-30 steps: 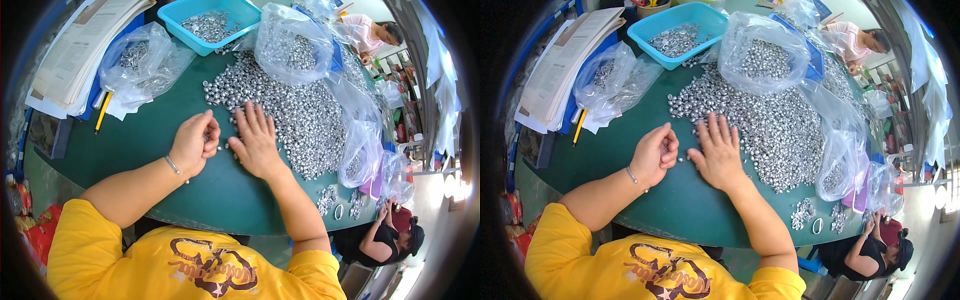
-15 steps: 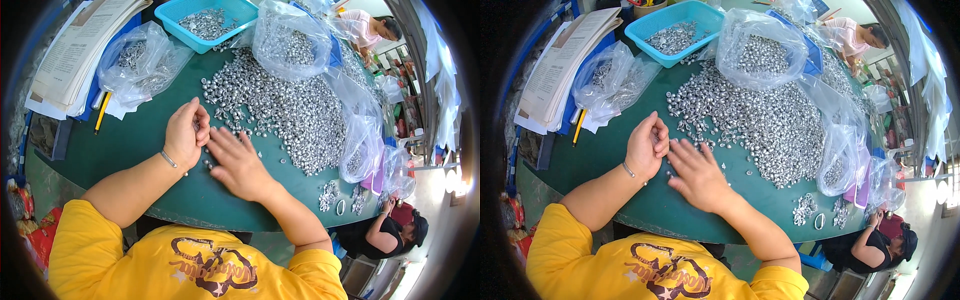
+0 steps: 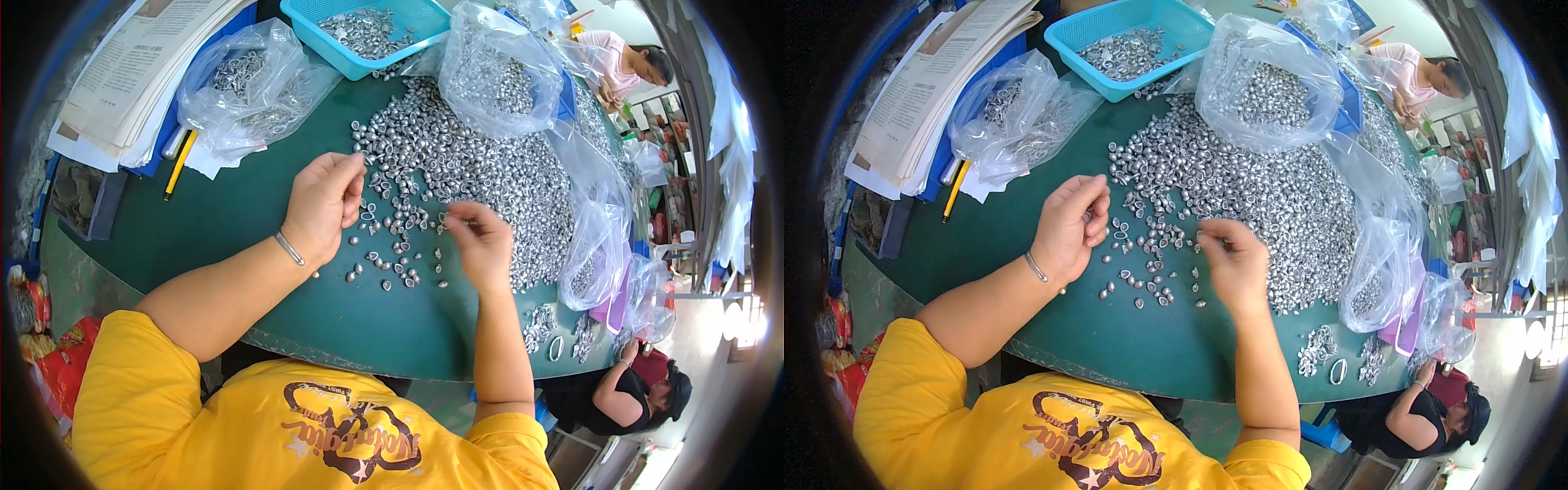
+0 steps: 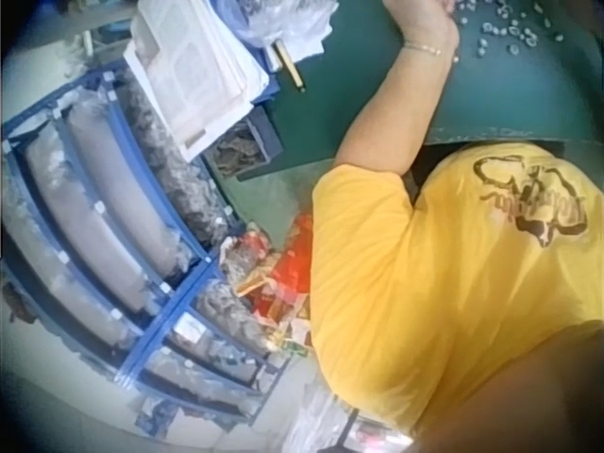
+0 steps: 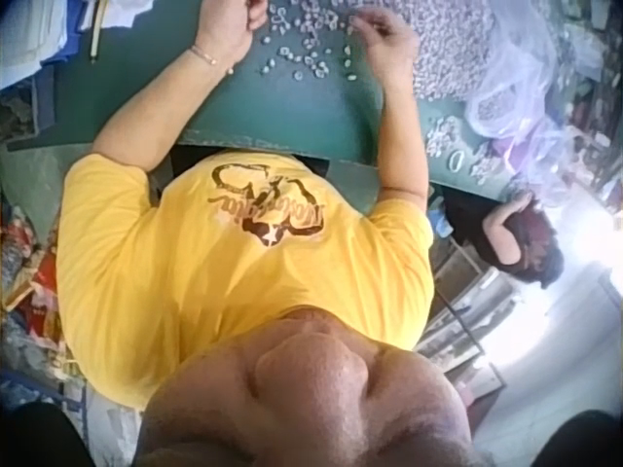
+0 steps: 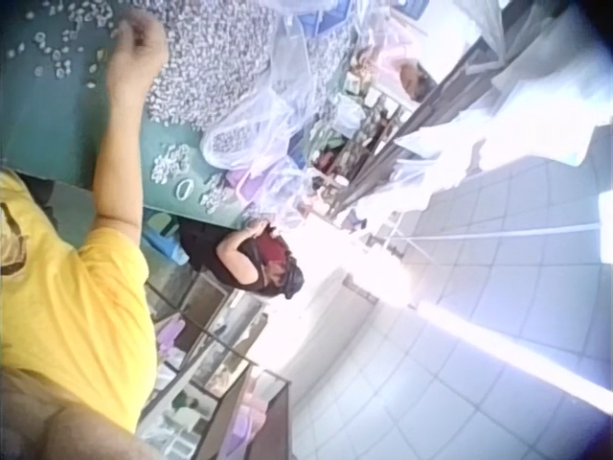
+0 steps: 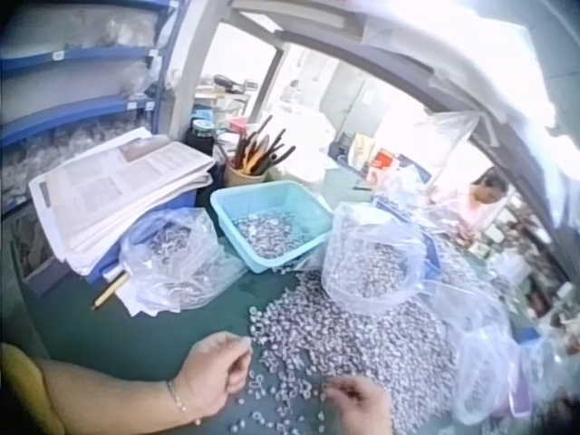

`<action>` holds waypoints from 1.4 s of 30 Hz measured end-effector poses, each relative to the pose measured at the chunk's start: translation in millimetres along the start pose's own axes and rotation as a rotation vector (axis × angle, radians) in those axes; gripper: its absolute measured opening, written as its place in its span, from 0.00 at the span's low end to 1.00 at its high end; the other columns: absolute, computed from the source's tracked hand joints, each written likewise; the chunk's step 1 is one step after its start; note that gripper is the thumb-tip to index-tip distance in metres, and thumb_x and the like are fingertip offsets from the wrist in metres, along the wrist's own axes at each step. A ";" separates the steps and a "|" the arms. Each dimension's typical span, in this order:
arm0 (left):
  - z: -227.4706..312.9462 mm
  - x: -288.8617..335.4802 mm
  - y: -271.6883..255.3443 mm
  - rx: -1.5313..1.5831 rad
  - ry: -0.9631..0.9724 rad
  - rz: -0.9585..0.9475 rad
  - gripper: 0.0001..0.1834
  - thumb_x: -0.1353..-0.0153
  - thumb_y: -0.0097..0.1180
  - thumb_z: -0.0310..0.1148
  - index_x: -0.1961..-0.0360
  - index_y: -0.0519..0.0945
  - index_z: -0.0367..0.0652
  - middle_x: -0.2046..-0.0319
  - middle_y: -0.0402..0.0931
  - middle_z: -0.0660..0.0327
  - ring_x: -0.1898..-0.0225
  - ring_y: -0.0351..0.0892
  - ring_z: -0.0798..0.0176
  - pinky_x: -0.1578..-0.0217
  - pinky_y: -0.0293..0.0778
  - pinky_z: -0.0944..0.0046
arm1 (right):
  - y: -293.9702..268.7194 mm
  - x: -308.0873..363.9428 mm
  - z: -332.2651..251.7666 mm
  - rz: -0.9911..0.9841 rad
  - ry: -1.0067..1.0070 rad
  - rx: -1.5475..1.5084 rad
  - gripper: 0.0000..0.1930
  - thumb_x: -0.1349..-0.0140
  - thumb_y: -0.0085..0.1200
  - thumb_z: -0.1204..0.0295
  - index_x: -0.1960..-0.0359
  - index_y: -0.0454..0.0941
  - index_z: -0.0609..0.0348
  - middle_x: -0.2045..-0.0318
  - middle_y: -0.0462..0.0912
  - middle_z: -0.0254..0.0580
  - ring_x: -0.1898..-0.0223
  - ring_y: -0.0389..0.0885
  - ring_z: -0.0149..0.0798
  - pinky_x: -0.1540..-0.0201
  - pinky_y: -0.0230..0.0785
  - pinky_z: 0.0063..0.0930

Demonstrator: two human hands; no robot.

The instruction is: The person sorts and organizes small silver metal components on a green table by hand, occasionally gathering groups of them and moving them into a pile or toward plastic bags.

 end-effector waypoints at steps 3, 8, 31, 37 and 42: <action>13.0 -4.7 4.2 -0.406 0.144 -0.082 0.05 0.43 0.55 0.31 0.71 0.74 0.42 0.80 0.65 0.70 0.84 0.61 0.77 0.83 0.58 0.74 | -28.1 -10.0 4.5 0.138 0.237 -0.708 0.07 0.43 0.52 0.79 0.63 0.77 0.66 0.71 0.80 0.39 0.71 0.80 0.31 0.74 0.71 0.19; 21.2 3.3 7.3 -1.446 0.605 -0.306 0.03 0.54 0.62 0.27 0.76 0.81 0.42 0.79 0.70 0.62 0.76 0.73 0.62 0.74 0.68 0.65 | -27.8 -14.1 5.0 0.067 0.263 -0.414 0.06 0.44 0.52 0.80 0.65 0.78 0.66 0.74 0.80 0.38 0.74 0.78 0.27 0.80 0.66 0.16; 14.0 3.6 7.0 -1.552 0.507 -0.331 0.05 0.55 0.62 0.25 0.74 0.80 0.39 0.78 0.69 0.58 0.76 0.72 0.58 0.73 0.68 0.64 | 4.7 -2.9 -3.8 -0.045 -0.122 0.390 0.05 0.51 0.58 0.81 0.73 0.75 0.66 0.74 0.74 0.43 0.73 0.76 0.43 0.69 0.68 0.30; 12.4 6.1 8.8 -1.502 0.523 -0.320 0.04 0.55 0.62 0.25 0.75 0.80 0.39 0.80 0.68 0.58 0.78 0.70 0.59 0.75 0.67 0.64 | -3.7 -9.6 4.3 0.127 -0.059 0.218 0.04 0.49 0.55 0.80 0.71 0.76 0.63 0.74 0.77 0.48 0.74 0.75 0.50 0.69 0.69 0.37; 12.7 4.4 8.1 -1.484 0.513 -0.347 0.05 0.54 0.61 0.25 0.73 0.80 0.39 0.80 0.69 0.61 0.79 0.70 0.63 0.75 0.67 0.66 | 12.8 -18.6 -1.4 0.140 -0.286 0.405 0.03 0.49 0.55 0.80 0.71 0.77 0.64 0.73 0.74 0.46 0.75 0.75 0.50 0.69 0.69 0.35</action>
Point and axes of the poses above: each hand's wrist, its own x-axis away from the middle knuckle, its own y-axis out of the palm, z = x × y, the point moved 3 cm from there along -x, towards the middle knuckle
